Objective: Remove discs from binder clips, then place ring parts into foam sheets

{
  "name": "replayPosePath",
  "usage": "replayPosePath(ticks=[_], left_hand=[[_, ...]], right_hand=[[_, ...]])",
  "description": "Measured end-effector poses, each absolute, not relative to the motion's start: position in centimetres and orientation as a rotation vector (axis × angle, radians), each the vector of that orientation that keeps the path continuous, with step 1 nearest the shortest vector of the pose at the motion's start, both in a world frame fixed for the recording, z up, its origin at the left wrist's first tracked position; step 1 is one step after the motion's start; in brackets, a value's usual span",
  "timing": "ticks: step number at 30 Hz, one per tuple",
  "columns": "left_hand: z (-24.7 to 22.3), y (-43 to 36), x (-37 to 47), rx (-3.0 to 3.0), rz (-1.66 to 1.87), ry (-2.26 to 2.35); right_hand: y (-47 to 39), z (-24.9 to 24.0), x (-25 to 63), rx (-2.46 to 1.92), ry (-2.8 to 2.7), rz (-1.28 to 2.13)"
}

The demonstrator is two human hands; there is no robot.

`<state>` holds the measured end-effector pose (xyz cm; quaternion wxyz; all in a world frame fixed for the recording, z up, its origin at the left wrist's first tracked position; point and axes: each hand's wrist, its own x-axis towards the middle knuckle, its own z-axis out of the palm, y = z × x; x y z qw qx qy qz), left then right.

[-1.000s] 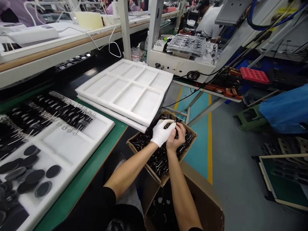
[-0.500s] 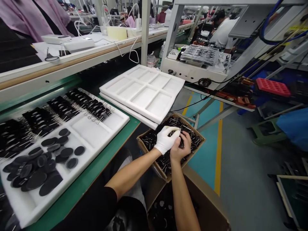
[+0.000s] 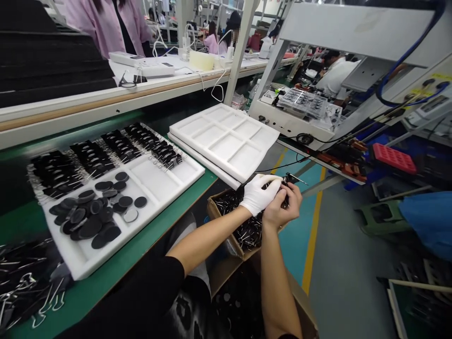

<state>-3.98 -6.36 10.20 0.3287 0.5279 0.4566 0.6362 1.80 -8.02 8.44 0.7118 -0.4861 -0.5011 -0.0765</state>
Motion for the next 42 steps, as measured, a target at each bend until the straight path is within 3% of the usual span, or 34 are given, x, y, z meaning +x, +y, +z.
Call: replayPosePath(ticks=[9, 16, 22, 26, 31, 36, 42], left_hand=[[8.8, -6.4, -4.1, 1.323, 1.540, 1.306], [16.7, -8.8, -8.4, 1.397, 1.897, 1.030], [21.9, -16.0, -21.1, 1.471, 2.186, 1.394], [20.8, -25.2, -32.4, 1.369, 2.342, 1.917], [17.6, -38.1, -42.6, 1.096, 2.224, 2.511], [15.0, -45.2, -47.1, 0.881, 1.945, 2.719], [13.1, -49.3, -49.8, 1.101, 1.536, 2.753]], right_hand=[[-7.8, 6.6, 2.0, -1.090, -1.114, -0.140], [-10.0, 14.9, -2.6, -0.926, -1.179, -0.205], [-14.4, 19.3, -15.0, -0.613, -1.298, 0.086], [-21.8, 18.1, -26.9, -0.448, -1.389, 0.471], [-33.7, 15.1, -38.0, -0.366, -1.491, 0.915], [-39.7, 12.0, -42.4, -0.391, -1.568, 1.150], [-40.2, 10.7, -42.9, -0.318, -1.760, 1.184]])
